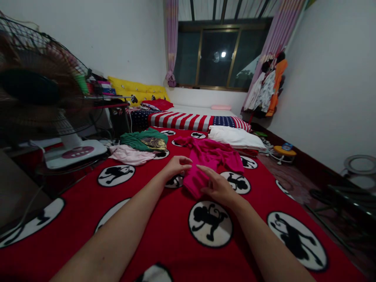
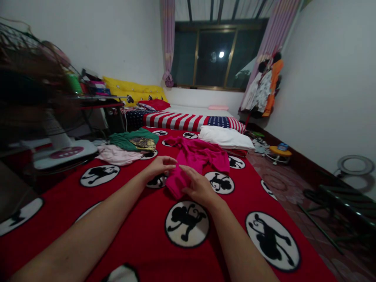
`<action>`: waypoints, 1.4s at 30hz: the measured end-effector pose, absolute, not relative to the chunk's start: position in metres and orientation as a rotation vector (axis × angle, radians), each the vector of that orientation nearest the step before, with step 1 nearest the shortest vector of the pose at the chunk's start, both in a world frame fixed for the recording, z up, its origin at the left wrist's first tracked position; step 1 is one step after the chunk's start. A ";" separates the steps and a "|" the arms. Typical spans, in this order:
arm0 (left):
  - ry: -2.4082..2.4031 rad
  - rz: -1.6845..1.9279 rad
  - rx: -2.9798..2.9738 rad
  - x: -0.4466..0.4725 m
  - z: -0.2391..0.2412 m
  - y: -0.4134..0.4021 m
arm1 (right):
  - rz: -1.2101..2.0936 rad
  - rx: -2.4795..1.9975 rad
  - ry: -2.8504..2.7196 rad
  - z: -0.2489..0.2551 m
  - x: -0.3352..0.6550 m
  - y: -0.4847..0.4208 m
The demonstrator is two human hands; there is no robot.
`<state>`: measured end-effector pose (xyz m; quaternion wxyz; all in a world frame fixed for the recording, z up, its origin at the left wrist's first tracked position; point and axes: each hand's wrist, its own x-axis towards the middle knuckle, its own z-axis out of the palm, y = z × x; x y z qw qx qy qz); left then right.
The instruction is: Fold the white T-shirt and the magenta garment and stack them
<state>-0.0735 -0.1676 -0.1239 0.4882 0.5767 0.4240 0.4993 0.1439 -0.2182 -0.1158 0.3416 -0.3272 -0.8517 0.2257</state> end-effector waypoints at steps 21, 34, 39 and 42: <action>1.135 1.119 1.581 -0.056 -0.137 -0.163 | 0.405 -1.017 -2.317 -0.124 0.131 -0.216; 1.245 1.063 1.953 -0.049 -0.131 -0.172 | 0.870 -0.879 -0.728 -0.099 0.172 -0.194; 1.206 1.074 2.348 -0.033 -0.122 -0.191 | 0.991 -0.890 -0.601 -0.104 0.177 -0.190; 1.173 0.988 2.483 -0.029 -0.119 -0.194 | 0.991 -0.871 -0.655 -0.101 0.177 -0.192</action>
